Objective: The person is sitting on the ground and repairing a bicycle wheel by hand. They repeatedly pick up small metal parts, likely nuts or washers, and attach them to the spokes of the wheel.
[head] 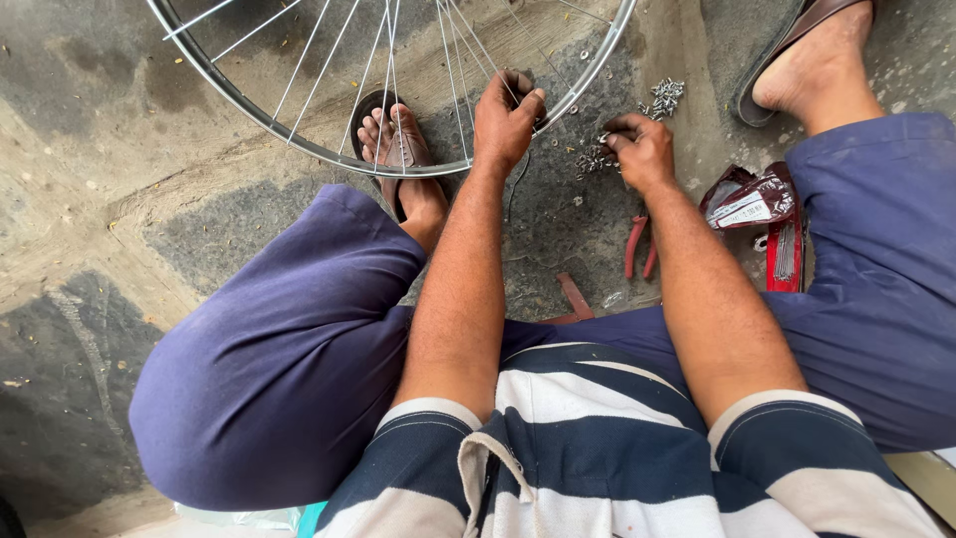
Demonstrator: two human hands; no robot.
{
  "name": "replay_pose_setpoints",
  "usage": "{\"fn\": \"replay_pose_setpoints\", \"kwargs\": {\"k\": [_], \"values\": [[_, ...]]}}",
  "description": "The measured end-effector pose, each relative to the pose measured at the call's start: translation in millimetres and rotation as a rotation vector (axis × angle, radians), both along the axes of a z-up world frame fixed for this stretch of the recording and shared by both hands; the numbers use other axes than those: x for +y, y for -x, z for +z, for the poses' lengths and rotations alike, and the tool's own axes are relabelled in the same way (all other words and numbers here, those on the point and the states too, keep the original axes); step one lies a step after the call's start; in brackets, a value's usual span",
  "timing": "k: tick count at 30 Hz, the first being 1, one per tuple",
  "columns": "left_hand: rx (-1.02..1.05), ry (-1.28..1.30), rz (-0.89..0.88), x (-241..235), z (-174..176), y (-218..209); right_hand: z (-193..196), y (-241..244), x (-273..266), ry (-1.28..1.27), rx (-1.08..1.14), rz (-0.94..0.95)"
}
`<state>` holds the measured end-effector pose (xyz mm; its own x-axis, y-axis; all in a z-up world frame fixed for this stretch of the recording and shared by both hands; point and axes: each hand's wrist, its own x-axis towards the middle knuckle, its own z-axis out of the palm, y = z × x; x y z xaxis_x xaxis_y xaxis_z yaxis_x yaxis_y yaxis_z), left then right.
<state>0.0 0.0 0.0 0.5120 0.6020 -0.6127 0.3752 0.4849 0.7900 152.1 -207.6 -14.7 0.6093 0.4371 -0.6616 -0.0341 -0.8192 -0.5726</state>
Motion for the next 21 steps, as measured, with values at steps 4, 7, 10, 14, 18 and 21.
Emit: {"fn": "replay_pose_setpoints", "kwargs": {"k": [4,7,10,14,18,21], "values": [[-0.027,-0.01,0.007,-0.4,1.4,1.1,4.5,4.8,2.9,-0.037,0.002,0.002],[-0.046,0.011,0.017,1.4,2.6,0.7,8.6,3.5,5.3,-0.057,0.064,-0.069],[-0.056,0.023,0.02,1.6,2.9,0.0,12.4,0.1,5.4,-0.122,0.19,-0.23],[-0.018,0.022,-0.035,3.0,2.3,1.1,19.1,-11.4,4.6,-0.12,0.091,-0.258],[0.013,-0.087,-0.235,4.6,4.8,1.4,23.7,-22.8,1.4,0.021,-0.111,-0.278],[-0.018,-0.079,-0.277,7.0,10.3,1.7,19.1,-30.8,-3.6,0.041,-0.172,-0.176]]}}
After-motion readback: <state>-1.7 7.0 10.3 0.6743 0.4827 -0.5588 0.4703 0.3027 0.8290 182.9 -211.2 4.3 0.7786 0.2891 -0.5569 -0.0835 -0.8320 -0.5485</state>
